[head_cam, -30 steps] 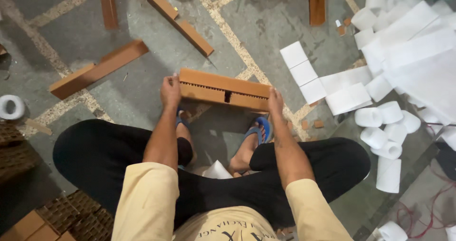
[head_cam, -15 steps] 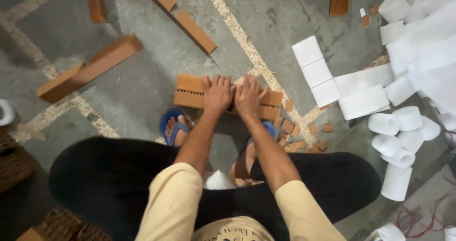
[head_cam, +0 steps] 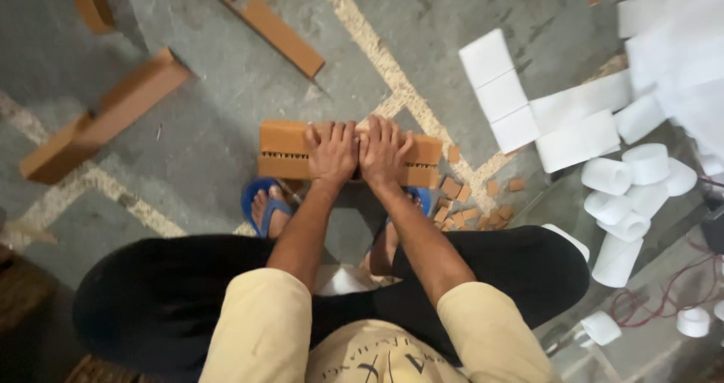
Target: The person sits on the floor and assembles flat cardboard pieces into small rectangular boxes. They fold the flaps, press the edges to secure the shape, and place the finished boxes into a nearby stack.
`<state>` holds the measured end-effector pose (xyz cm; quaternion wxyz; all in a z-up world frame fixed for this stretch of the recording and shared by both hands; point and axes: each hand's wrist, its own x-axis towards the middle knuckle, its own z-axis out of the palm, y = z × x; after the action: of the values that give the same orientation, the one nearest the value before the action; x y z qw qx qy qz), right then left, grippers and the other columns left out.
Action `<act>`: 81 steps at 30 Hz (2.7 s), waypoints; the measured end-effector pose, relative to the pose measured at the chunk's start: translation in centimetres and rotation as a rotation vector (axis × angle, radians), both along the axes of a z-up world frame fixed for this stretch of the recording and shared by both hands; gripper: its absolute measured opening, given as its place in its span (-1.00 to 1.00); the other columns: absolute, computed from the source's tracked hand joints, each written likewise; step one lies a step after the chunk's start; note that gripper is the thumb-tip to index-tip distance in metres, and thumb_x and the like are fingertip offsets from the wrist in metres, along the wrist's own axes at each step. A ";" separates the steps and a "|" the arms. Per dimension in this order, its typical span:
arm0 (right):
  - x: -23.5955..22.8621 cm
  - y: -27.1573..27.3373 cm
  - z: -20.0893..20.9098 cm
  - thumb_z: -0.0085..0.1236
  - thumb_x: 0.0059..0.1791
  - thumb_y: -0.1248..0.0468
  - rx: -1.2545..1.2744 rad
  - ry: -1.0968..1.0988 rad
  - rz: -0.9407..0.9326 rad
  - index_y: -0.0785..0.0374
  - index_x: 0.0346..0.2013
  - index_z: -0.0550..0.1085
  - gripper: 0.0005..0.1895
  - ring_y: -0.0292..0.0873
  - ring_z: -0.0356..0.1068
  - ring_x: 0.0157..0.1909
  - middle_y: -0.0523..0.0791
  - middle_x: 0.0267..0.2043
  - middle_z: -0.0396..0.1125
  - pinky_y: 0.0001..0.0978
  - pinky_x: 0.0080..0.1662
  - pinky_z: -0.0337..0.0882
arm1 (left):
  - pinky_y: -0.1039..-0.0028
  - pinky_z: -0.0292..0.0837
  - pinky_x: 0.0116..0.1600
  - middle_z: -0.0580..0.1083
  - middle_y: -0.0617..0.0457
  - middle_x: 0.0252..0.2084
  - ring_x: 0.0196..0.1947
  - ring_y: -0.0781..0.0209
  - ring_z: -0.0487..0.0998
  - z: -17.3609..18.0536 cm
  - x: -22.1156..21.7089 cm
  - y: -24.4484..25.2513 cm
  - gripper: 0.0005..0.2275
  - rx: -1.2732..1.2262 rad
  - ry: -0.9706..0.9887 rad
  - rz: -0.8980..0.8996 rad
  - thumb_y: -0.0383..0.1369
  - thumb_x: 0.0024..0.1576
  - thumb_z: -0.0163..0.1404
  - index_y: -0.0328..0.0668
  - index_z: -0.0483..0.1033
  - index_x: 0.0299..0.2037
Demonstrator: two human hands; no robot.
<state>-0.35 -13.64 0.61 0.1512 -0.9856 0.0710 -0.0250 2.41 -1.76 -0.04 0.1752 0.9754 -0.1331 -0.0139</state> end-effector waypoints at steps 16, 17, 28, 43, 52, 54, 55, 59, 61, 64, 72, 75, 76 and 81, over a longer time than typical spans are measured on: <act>-4.0 -9.8 0.7 0.00 -0.05 -0.18 -0.172 0.071 -0.064 0.11 0.17 0.44 -0.38 0.05 0.26 0.24 -0.05 0.14 0.37 0.27 0.24 0.08 | -0.03 0.09 0.29 0.48 0.04 0.04 0.14 0.08 0.39 2.8 1.2 11.5 -0.57 0.061 0.082 -0.004 0.00 0.19 -0.10 -0.08 0.46 0.12; -4.4 -9.9 0.8 -0.01 -0.03 -0.17 -0.152 0.077 -0.071 0.10 0.16 0.45 -0.40 0.04 0.26 0.25 -0.06 0.14 0.37 0.23 0.25 0.10 | -0.02 0.10 0.29 0.48 0.05 0.03 0.14 0.07 0.40 3.2 0.9 11.7 -0.59 0.038 0.082 0.008 -0.01 0.19 -0.10 -0.07 0.48 0.10; -3.7 -9.3 2.1 -0.01 -0.02 -0.16 -0.007 0.121 -0.111 0.08 0.12 0.46 -0.45 0.00 0.21 0.31 -0.10 0.18 0.35 0.07 0.29 0.14 | 0.06 0.13 0.30 0.49 0.10 -0.03 0.12 0.10 0.40 6.3 1.1 11.5 -0.71 -0.020 0.128 0.031 -0.07 0.22 -0.10 -0.01 0.53 -0.06; -2.0 0.2 -0.3 -0.20 0.08 -0.05 -0.062 0.070 -0.012 0.10 0.18 0.39 -0.52 0.02 0.10 0.40 -0.07 0.25 0.29 0.43 0.32 -0.16 | -0.15 -0.10 0.38 0.46 0.02 -0.07 0.11 0.06 0.37 2.8 -1.8 1.5 -0.69 -0.004 0.084 -0.013 -0.06 0.27 -0.21 -0.03 0.49 -0.07; -1.3 0.2 0.7 -0.17 0.07 -0.03 -0.054 -0.030 0.013 0.11 0.16 0.40 -0.54 0.01 0.16 0.36 -0.09 0.21 0.33 0.40 0.30 -0.10 | -0.09 -0.14 0.38 0.47 0.08 -0.05 0.12 0.12 0.37 1.0 -1.1 2.0 -0.65 0.034 0.102 -0.012 -0.04 0.26 -0.20 -0.02 0.47 0.05; -2.3 0.4 0.8 -0.21 0.10 -0.03 -0.049 0.045 0.021 0.09 0.18 0.38 -0.54 -0.05 0.18 0.36 -0.10 0.20 0.33 0.31 0.34 -0.05 | -0.09 -0.13 0.37 0.48 0.07 -0.04 0.13 0.12 0.37 0.6 -2.0 1.7 -0.65 0.000 0.065 0.005 -0.05 0.26 -0.20 -0.03 0.47 0.06; -2.6 0.5 0.7 -0.22 0.11 -0.03 -0.046 0.080 0.025 0.09 0.19 0.37 -0.55 -0.08 0.20 0.36 -0.11 0.19 0.33 0.26 0.37 -0.02 | -0.08 -0.13 0.37 0.48 0.06 -0.03 0.13 0.12 0.38 0.4 -2.2 1.7 -0.64 -0.017 0.043 0.013 -0.05 0.26 -0.20 -0.03 0.47 0.07; -2.5 -1.3 0.7 -0.16 0.08 -0.07 -0.093 -0.074 0.109 0.10 0.18 0.37 -0.51 -0.08 0.20 0.33 -0.10 0.20 0.32 0.27 0.32 0.01 | -0.15 -0.10 0.36 0.48 0.04 0.01 0.17 0.07 0.35 1.2 -1.6 3.4 -0.57 0.025 -0.027 0.026 0.01 0.22 -0.16 -0.08 0.46 0.11; -3.0 -3.6 0.8 -0.11 0.04 -0.10 -0.162 -0.084 0.189 0.11 0.17 0.39 -0.48 -0.04 0.20 0.30 -0.06 0.21 0.31 0.31 0.27 0.01 | -0.22 -0.10 0.32 0.47 -0.02 0.05 0.20 0.00 0.32 2.0 -1.3 5.7 -0.52 0.085 -0.054 0.054 0.07 0.19 -0.14 -0.11 0.46 0.11; -5.2 -7.8 1.4 -0.04 0.01 -0.16 -0.108 -0.049 0.005 0.15 0.13 0.41 -0.43 0.05 0.18 0.34 0.00 0.23 0.29 0.17 0.34 0.04 | -0.27 -0.16 0.42 0.43 0.01 0.14 0.32 0.03 0.26 2.9 -0.9 9.9 -0.55 0.150 0.176 0.100 0.04 0.22 -0.15 -0.05 0.43 0.14; -6.0 -10.4 0.9 -0.05 0.05 -0.01 0.072 -0.045 -0.235 0.16 0.09 0.47 -0.56 0.15 0.33 0.20 0.06 0.12 0.36 0.04 0.21 0.29 | -0.30 -0.10 0.43 0.46 0.09 0.05 0.24 0.09 0.36 0.3 -0.7 12.8 -0.74 -0.117 0.126 0.269 -0.13 0.23 -0.14 0.01 0.54 -0.08; -5.1 -10.1 1.3 -0.07 0.07 0.05 0.146 -0.064 -0.269 0.14 0.08 0.48 -0.62 0.20 0.38 0.12 0.09 0.07 0.39 -0.01 0.12 0.39 | -0.30 -0.05 0.40 0.48 0.06 0.01 0.18 0.05 0.41 -0.5 0.0 12.8 -0.73 -0.207 0.135 0.373 -0.11 0.26 -0.14 0.00 0.54 -0.05; -4.2 -10.0 1.4 -0.09 0.07 0.08 0.171 -0.081 -0.288 0.12 0.07 0.48 -0.64 0.22 0.40 0.09 0.10 0.06 0.40 -0.02 0.09 0.41 | -0.30 -0.04 0.39 0.48 0.06 0.00 0.17 0.03 0.42 -0.6 1.2 12.9 -0.73 -0.231 0.130 0.378 -0.12 0.28 -0.16 -0.01 0.54 -0.05; -4.5 -10.5 0.8 -0.17 0.13 0.09 0.263 -0.124 -0.352 0.19 0.15 0.41 -0.61 0.26 0.38 0.13 0.13 0.10 0.40 0.03 0.10 0.40 | -0.27 0.03 0.42 0.50 0.06 0.05 0.21 0.02 0.44 -1.1 0.7 13.3 -0.70 -0.247 0.220 0.421 -0.09 0.36 -0.23 0.00 0.53 -0.03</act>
<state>-4.81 -24.10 1.41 0.2756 -0.9265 0.2349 -0.1022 3.07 11.59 -1.18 0.3055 0.9454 0.0916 -0.0665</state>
